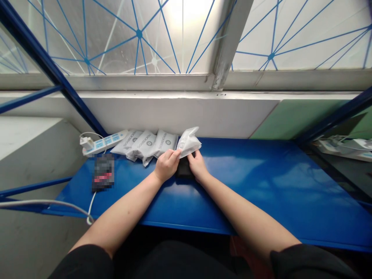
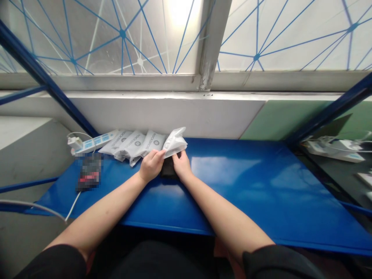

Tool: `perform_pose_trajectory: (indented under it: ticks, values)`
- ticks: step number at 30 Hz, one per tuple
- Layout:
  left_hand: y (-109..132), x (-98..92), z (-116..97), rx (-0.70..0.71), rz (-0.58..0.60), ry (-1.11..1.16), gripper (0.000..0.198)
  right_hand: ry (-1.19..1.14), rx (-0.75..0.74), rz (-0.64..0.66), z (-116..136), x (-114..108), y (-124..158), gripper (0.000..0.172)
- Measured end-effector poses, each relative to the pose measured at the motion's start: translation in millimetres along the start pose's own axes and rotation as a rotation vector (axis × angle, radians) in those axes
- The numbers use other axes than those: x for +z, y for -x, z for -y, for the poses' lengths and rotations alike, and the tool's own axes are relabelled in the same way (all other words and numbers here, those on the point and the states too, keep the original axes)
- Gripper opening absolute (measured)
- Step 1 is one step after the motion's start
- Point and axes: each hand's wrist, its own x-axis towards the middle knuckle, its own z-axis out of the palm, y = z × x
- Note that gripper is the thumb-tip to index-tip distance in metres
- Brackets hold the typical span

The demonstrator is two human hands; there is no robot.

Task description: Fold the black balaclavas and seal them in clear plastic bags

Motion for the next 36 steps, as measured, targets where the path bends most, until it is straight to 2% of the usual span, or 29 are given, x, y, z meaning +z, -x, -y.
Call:
perform_pose_trajectory:
  ticks: [5, 8, 13, 18, 24, 27, 31, 36]
  values:
    - [0, 3.5, 0, 0.048, 0.035, -0.067, 0.029, -0.023, -0.064, 0.034, 2, 0, 0, 0.055]
    - [1, 4.2, -2, 0.060, 0.039, -0.078, 0.028, 0.033, -0.040, 0.037, -2, -1, -3, 0.057]
    - [1, 7.7, -4, 0.089, 0.082, -0.078, 0.028, 0.035, 0.073, 0.056, -5, -3, -10, 0.040]
    - [0, 13.5, -1, 0.024, 0.157, -0.098, 0.032, -0.105, 0.123, 0.205, 0, -14, -15, 0.035]
    - [-2, 15.0, 3, -0.038, 0.169, -0.058, 0.035, -0.442, 0.359, 0.495, 8, -33, -19, 0.036]
    - [-2, 14.2, 6, -0.073, 0.178, -0.003, 0.037, -0.542, 0.456, 0.570, 8, -39, -23, 0.036]
    - [-3, 13.0, 9, -0.050, 0.191, 0.040, 0.039, -0.579, 0.533, 0.538, 4, -43, -28, 0.030]
    - [-5, 11.9, 11, -0.033, 0.234, 0.024, 0.043, -0.594, 0.661, 0.419, 4, -39, -34, 0.026]
